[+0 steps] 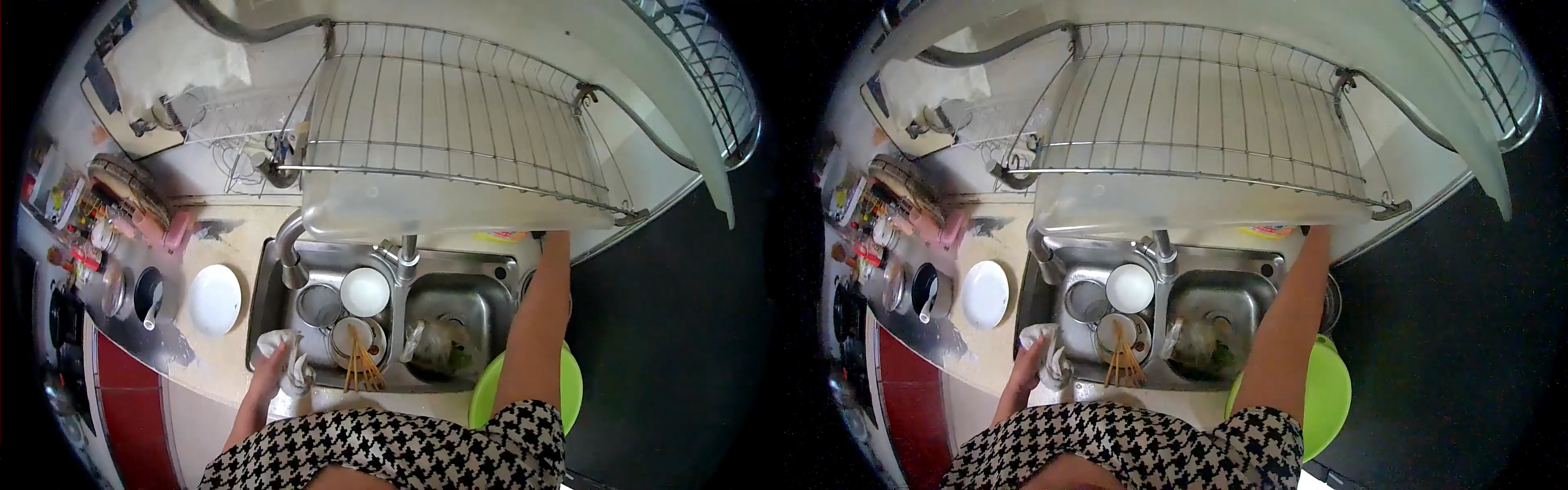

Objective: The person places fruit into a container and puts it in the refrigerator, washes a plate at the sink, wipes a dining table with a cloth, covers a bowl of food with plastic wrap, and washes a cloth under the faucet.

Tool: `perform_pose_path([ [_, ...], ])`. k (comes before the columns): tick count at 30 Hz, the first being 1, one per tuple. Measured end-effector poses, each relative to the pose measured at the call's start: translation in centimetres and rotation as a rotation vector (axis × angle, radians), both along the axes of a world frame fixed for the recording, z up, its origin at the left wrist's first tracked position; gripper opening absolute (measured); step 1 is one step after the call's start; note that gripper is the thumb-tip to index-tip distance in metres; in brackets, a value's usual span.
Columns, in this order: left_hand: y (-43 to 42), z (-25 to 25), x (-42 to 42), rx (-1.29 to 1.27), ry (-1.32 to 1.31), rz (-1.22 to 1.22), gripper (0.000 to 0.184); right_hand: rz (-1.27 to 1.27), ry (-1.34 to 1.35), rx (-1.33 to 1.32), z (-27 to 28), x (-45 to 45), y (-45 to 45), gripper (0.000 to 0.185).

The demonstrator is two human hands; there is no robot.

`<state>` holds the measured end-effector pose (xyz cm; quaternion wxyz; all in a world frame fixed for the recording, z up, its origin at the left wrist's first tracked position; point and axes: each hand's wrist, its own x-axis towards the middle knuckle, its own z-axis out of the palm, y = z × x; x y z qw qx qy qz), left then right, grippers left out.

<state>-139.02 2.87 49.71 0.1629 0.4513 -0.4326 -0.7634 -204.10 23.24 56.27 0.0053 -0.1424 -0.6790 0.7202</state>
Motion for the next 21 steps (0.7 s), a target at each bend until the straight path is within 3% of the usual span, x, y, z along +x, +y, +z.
perform_pose_path([
  [3, 1.0, 2.9, -1.3, 0.062, -0.011, -0.07, 0.037, 0.004, -0.004, -0.003, 0.0, 0.1, -0.4, 0.037],
  [6, 1.9, 9.7, -4.8, -0.027, 0.235, -0.201, 0.051, 0.016, -0.002, 0.001, 0.2, 0.0, -0.5, 0.036],
  [11, 0.1, 18.8, -12.9, -0.042, 0.47, -0.198, 0.05, 0.021, -0.015, -0.017, 0.6, 0.1, -0.6, 0.036],
  [21, 0.5, 19.3, -18.8, -0.257, 0.648, -0.082, 0.033, 0.017, -0.013, -0.048, -0.3, -1.0, -0.1, 0.034],
])
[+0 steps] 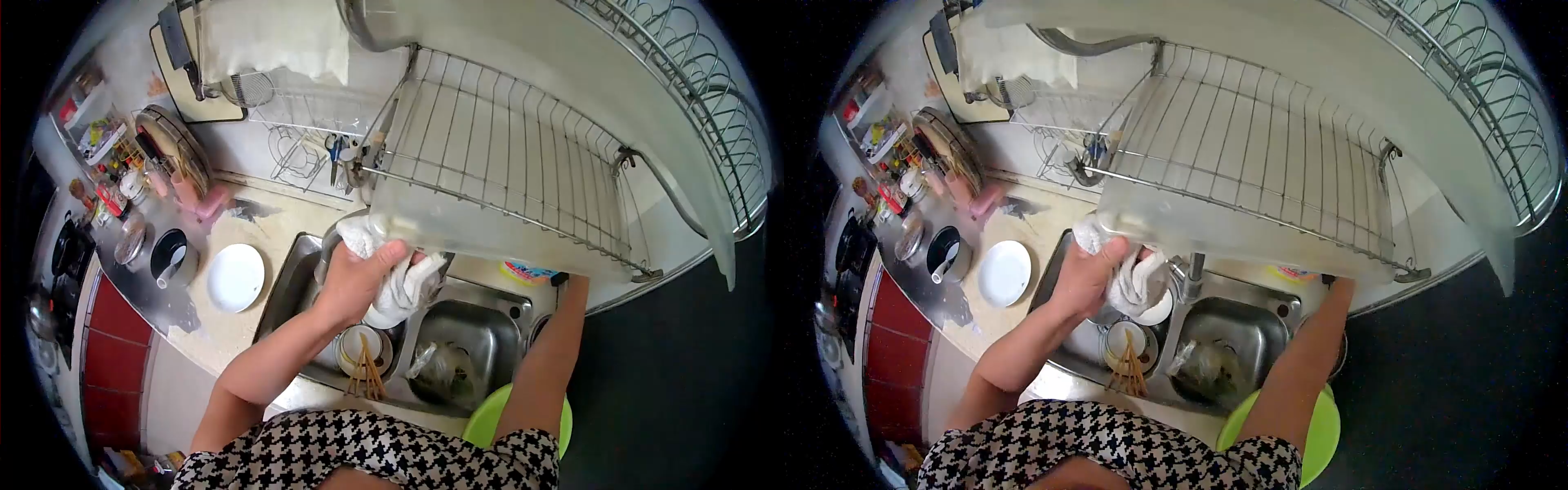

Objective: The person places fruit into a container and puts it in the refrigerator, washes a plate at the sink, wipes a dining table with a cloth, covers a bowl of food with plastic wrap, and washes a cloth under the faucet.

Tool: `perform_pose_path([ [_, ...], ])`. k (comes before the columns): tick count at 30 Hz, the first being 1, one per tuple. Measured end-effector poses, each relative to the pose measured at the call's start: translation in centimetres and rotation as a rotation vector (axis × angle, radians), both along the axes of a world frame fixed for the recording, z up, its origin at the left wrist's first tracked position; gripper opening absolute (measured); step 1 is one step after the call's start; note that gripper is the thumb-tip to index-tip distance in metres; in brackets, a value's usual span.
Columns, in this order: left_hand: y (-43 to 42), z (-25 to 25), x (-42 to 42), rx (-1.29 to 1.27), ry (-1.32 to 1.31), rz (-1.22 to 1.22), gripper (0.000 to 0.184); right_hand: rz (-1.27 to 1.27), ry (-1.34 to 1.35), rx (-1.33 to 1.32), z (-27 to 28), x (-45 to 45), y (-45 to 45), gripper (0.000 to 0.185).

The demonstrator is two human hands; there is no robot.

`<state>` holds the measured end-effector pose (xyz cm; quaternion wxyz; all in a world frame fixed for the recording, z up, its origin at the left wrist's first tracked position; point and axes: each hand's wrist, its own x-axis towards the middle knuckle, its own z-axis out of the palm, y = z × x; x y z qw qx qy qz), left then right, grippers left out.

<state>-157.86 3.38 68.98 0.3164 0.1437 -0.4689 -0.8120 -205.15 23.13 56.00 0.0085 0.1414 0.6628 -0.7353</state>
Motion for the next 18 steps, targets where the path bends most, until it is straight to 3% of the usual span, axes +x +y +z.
perform_pose_path([
  [5, 0.6, -0.1, -0.5, -0.149, -0.024, 0.08, 0.029, 0.004, -0.003, -0.017, -0.5, -0.1, -0.3, 0.033],
  [8, 0.5, 0.0, -0.4, -0.113, -0.051, -0.029, 0.029, 0.003, -0.005, -0.032, -0.7, 0.0, -0.5, 0.033],
  [11, 0.9, -0.8, -1.5, -0.02, 0.008, 0.075, 0.029, 0.003, -0.005, -0.032, -0.7, -0.1, -0.6, 0.032],
  [12, 1.0, -0.6, -1.7, 0.141, 0.052, 0.02, 0.026, 0.002, -0.007, -0.033, -0.7, -0.1, -0.7, 0.032],
  [15, 2.0, 1.9, -1.8, 0.281, 0.15, -0.047, 0.025, -0.005, -0.004, -0.029, -0.5, 0.0, -0.5, 0.032],
  [18, 2.7, 1.7, -1.9, 0.257, 0.116, 0.002, 0.023, -0.003, -0.003, -0.035, -0.4, 0.0, -0.6, 0.031],
])
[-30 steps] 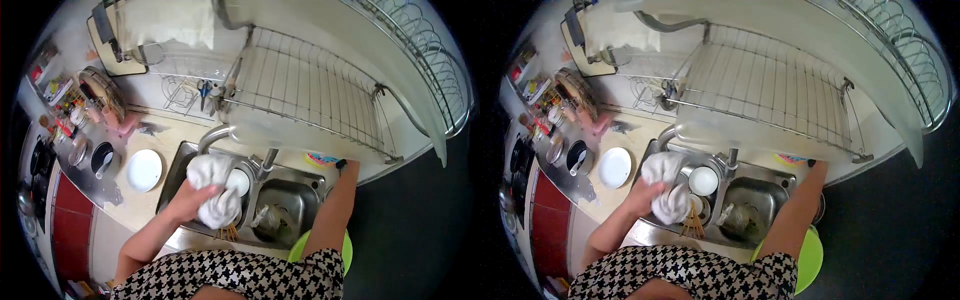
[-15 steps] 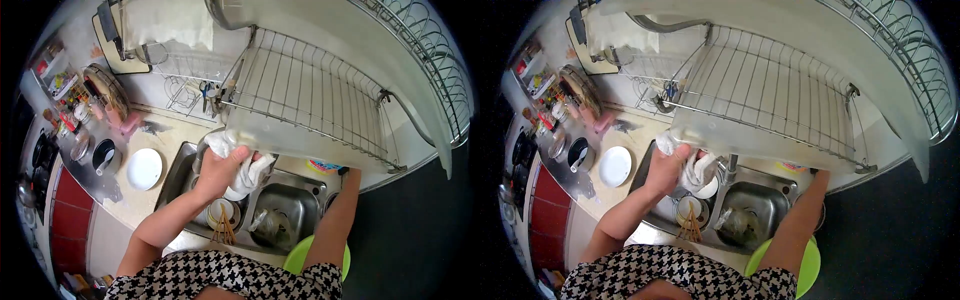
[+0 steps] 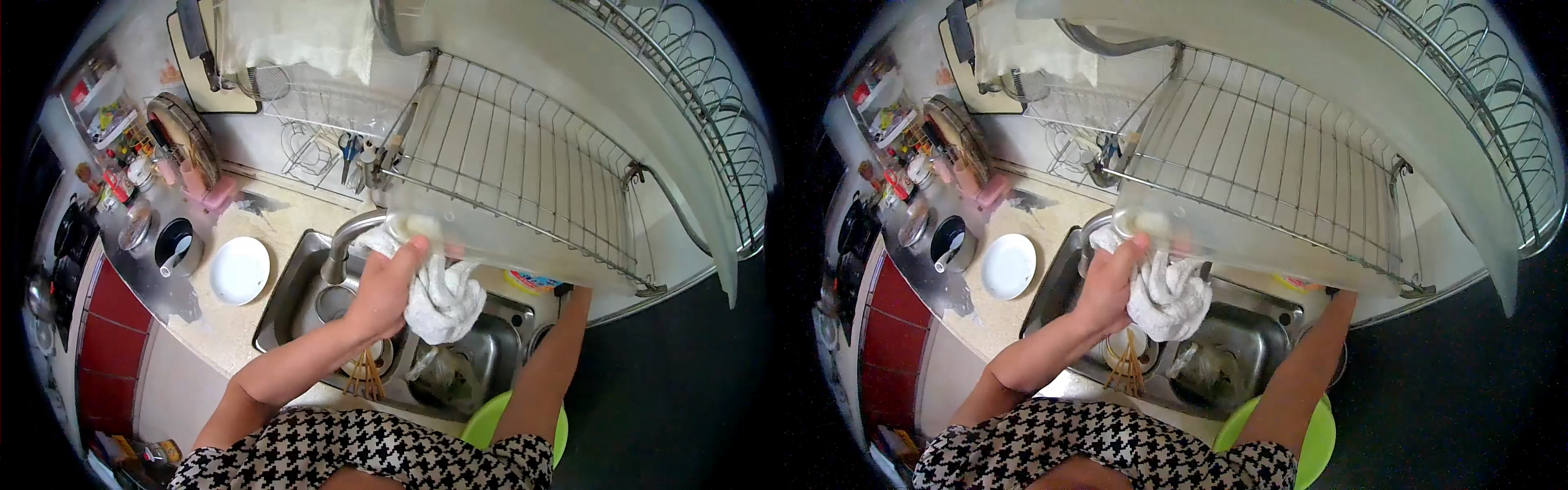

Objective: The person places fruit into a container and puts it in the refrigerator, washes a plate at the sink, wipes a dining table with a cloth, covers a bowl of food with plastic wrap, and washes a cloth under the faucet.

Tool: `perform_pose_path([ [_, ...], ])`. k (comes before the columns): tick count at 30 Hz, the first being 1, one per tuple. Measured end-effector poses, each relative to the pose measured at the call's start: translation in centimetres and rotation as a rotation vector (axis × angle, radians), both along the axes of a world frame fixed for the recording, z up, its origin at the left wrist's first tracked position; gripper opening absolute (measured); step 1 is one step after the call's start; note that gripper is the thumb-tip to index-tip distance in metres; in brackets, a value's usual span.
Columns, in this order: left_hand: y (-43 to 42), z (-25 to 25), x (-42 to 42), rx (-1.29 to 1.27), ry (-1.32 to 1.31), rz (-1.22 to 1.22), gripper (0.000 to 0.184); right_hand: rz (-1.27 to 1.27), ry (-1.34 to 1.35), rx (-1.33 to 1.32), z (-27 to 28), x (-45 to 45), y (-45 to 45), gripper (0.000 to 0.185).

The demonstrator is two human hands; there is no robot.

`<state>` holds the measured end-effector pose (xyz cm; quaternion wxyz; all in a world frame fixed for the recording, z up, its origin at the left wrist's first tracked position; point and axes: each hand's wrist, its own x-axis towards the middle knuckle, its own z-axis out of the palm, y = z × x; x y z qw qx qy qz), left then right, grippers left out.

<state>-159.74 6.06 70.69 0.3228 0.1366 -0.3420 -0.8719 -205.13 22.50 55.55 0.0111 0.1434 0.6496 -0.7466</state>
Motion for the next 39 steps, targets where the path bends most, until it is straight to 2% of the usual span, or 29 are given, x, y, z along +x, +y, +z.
perform_pose_path([
  [8, 0.5, 1.1, 0.3, 0.075, -0.081, -0.025, 0.018, -0.015, -0.006, -0.014, -0.3, -0.1, 0.0, 0.03],
  [19, 0.1, -0.1, 0.4, -0.022, -0.09, -0.058, 0.024, -0.068, -0.012, -0.078, -1.0, 0.5, -0.1, 0.029],
  [24, -0.3, 0.0, 0.8, 0.007, -0.077, -0.107, 0.023, -0.178, -0.057, -0.211, -1.7, 2.3, 0.6, 0.029],
  [28, -1.0, -0.3, 1.4, 0.0, -0.114, -0.125, 0.025, -0.275, -0.107, -0.458, -2.4, 5.1, 2.9, 0.028],
  [30, -1.0, -0.2, 1.6, -0.026, -0.146, -0.087, 0.028, -0.21, -0.053, -0.613, -1.8, 7.7, 3.9, 0.028],
  [33, -1.3, -0.9, 1.8, -0.019, -0.112, -0.061, 0.026, 0.067, 0.111, -0.812, 1.9, 14.8, 3.4, 0.03],
  [36, -1.4, -1.1, 2.2, -0.084, -0.143, -0.06, 0.026, 0.224, 0.141, -0.859, 8.1, 22.9, 1.8, 0.027],
  [39, -1.8, -2.3, 2.5, -0.156, -0.077, -0.01, 0.026, 0.356, 0.238, -0.648, 11.6, 26.1, 0.5, 0.026],
])
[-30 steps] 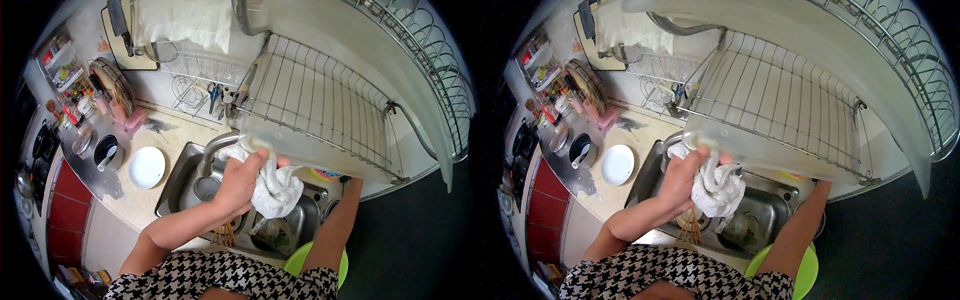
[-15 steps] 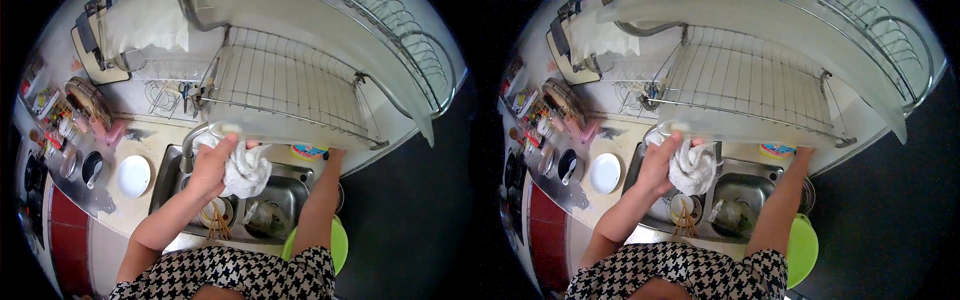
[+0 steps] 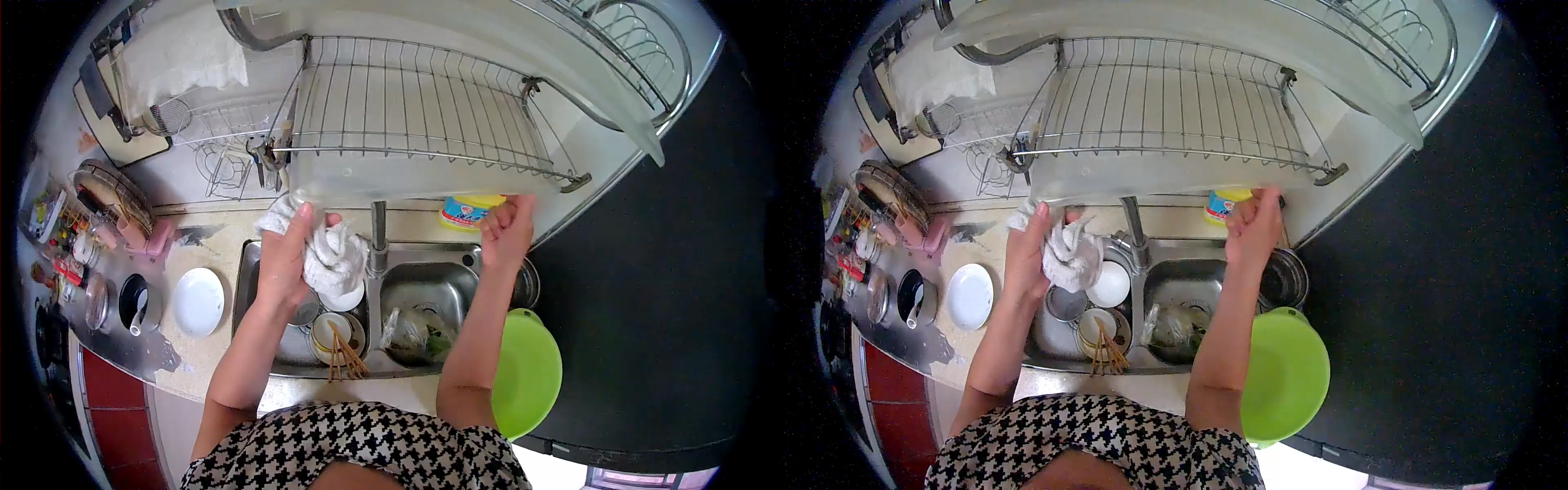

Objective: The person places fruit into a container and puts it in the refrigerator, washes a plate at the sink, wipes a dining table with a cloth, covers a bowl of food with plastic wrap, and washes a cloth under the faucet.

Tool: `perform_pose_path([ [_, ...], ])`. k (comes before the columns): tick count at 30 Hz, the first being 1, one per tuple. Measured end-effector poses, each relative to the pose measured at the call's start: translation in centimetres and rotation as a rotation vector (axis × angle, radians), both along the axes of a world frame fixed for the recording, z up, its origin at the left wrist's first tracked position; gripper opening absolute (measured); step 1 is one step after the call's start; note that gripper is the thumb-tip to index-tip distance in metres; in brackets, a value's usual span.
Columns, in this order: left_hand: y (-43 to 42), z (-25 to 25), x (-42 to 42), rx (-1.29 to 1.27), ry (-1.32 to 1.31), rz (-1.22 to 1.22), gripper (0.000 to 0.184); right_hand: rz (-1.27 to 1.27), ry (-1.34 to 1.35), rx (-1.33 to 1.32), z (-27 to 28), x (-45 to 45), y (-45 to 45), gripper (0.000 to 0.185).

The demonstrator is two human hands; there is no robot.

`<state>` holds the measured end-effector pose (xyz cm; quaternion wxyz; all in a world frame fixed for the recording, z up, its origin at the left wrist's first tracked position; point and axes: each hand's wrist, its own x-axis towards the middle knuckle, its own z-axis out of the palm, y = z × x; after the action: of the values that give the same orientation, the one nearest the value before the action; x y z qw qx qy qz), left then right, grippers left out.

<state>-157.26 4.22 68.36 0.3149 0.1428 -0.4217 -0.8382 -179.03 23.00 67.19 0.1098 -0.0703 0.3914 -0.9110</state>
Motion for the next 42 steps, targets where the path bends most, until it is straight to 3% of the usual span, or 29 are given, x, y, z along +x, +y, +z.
perform_pose_path([
  [4, -0.4, 0.0, -0.1, 0.011, 0.003, 0.007, 0.022, -0.107, 0.087, 0.099, 1.4, 0.7, -0.9, 0.03],
  [7, -0.2, 0.6, -0.3, -0.023, -0.015, 0.047, 0.019, -0.134, 0.168, 0.077, 0.9, 0.3, -0.6, 0.019],
  [17, 0.2, 0.9, 0.3, 0.017, -0.022, 0.128, 0.015, -0.296, 0.021, -0.059, 0.6, 2.2, -0.7, 0.017],
  [28, -2.3, 1.1, -2.1, 0.028, 0.072, 0.102, 0.013, -0.164, 0.174, -0.008, 0.9, 1.0, -2.2, 0.02],
  [36, -2.7, 0.0, -2.9, 0.043, 0.112, 0.083, 0.025, -0.117, 0.219, -0.03, -0.5, -0.4, -3.5, 0.023],
  [42, -1.2, -2.9, 4.5, 0.095, -0.003, -0.055, 0.033, 0.187, -0.06, -0.402, -3.8, 3.0, -3.6, 0.03],
])
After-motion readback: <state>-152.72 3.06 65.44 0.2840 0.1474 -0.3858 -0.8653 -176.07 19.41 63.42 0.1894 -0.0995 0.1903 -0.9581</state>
